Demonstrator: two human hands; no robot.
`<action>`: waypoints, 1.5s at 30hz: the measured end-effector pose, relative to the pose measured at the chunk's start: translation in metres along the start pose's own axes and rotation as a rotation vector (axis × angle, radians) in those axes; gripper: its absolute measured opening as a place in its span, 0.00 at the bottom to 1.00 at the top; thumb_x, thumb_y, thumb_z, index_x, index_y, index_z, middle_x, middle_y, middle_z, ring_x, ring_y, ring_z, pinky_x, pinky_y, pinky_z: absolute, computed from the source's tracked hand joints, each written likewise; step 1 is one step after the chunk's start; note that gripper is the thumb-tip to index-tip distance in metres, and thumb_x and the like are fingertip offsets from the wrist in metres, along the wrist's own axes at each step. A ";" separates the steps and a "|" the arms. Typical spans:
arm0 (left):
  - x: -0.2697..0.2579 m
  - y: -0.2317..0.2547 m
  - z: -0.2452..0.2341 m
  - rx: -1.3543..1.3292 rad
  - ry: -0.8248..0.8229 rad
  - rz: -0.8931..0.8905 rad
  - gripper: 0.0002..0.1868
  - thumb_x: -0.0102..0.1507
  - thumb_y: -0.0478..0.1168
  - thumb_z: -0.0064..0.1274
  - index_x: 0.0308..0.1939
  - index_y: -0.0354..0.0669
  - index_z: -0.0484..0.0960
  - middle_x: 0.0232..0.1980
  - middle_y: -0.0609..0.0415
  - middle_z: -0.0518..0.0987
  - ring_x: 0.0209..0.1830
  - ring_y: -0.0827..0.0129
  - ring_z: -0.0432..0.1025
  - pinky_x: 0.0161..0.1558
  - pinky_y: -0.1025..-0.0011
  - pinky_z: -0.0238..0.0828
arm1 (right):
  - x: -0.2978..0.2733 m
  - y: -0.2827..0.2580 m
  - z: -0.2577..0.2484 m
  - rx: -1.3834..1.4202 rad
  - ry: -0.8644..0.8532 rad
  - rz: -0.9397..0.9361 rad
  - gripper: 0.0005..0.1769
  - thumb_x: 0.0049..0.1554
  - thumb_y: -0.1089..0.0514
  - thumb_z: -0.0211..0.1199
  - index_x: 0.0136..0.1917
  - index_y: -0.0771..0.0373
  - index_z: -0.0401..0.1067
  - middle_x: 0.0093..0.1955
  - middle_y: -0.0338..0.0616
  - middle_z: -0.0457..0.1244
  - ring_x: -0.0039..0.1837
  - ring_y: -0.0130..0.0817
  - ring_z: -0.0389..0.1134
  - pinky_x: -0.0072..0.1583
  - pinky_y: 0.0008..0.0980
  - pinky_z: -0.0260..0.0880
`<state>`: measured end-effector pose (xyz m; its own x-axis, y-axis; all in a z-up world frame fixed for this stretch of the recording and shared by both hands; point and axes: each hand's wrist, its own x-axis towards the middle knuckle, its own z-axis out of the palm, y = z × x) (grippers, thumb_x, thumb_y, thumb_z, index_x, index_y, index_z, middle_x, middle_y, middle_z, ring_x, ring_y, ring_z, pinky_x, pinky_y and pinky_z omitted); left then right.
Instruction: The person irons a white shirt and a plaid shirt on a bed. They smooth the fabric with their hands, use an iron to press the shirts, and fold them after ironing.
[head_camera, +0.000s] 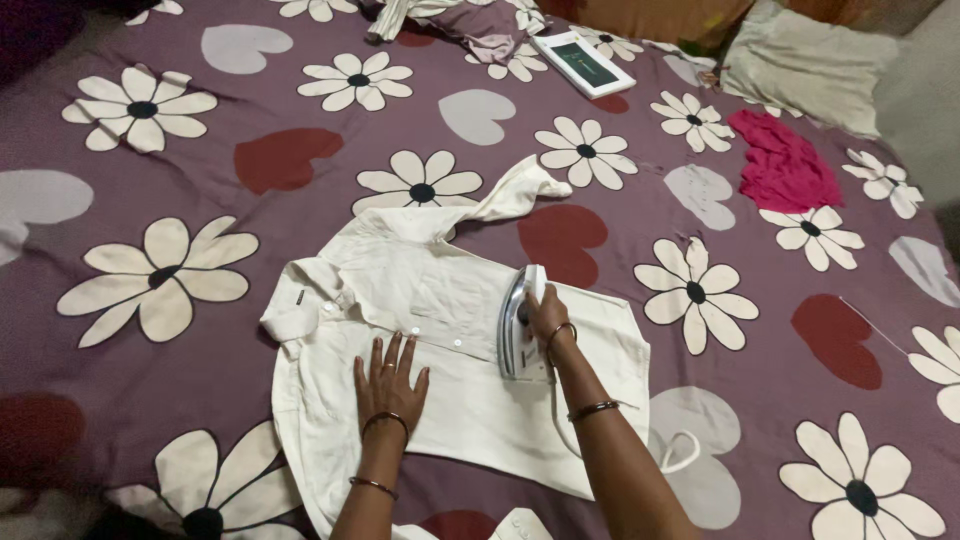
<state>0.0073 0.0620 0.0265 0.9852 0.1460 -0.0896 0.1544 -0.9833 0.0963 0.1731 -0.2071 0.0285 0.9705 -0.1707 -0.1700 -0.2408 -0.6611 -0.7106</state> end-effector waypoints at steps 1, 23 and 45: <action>-0.003 0.000 0.000 0.000 -0.012 -0.002 0.36 0.69 0.64 0.27 0.80 0.66 0.46 0.83 0.69 0.43 0.83 0.67 0.33 0.78 0.51 0.26 | 0.005 -0.004 0.000 0.045 -0.007 0.017 0.23 0.65 0.47 0.54 0.62 0.68 0.60 0.40 0.58 0.68 0.33 0.41 0.70 0.35 0.42 0.70; -0.005 -0.002 0.004 -0.046 -0.031 0.018 0.34 0.70 0.60 0.31 0.80 0.65 0.48 0.84 0.67 0.45 0.83 0.67 0.35 0.78 0.50 0.27 | -0.006 -0.023 0.070 0.034 -0.069 -0.062 0.27 0.62 0.45 0.55 0.67 0.64 0.62 0.50 0.62 0.70 0.48 0.52 0.74 0.49 0.46 0.73; -0.013 -0.066 -0.017 -0.033 0.075 -0.051 0.33 0.68 0.61 0.35 0.78 0.64 0.54 0.82 0.67 0.50 0.82 0.67 0.41 0.78 0.54 0.33 | 0.066 -0.036 0.057 0.288 -0.245 -0.084 0.19 0.64 0.48 0.59 0.58 0.66 0.65 0.34 0.46 0.60 0.30 0.36 0.63 0.29 0.42 0.65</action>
<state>-0.0149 0.1267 0.0381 0.9787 0.2043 -0.0212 0.2053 -0.9705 0.1267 0.2468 -0.1532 0.0041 0.9685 0.0783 -0.2364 -0.1817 -0.4272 -0.8857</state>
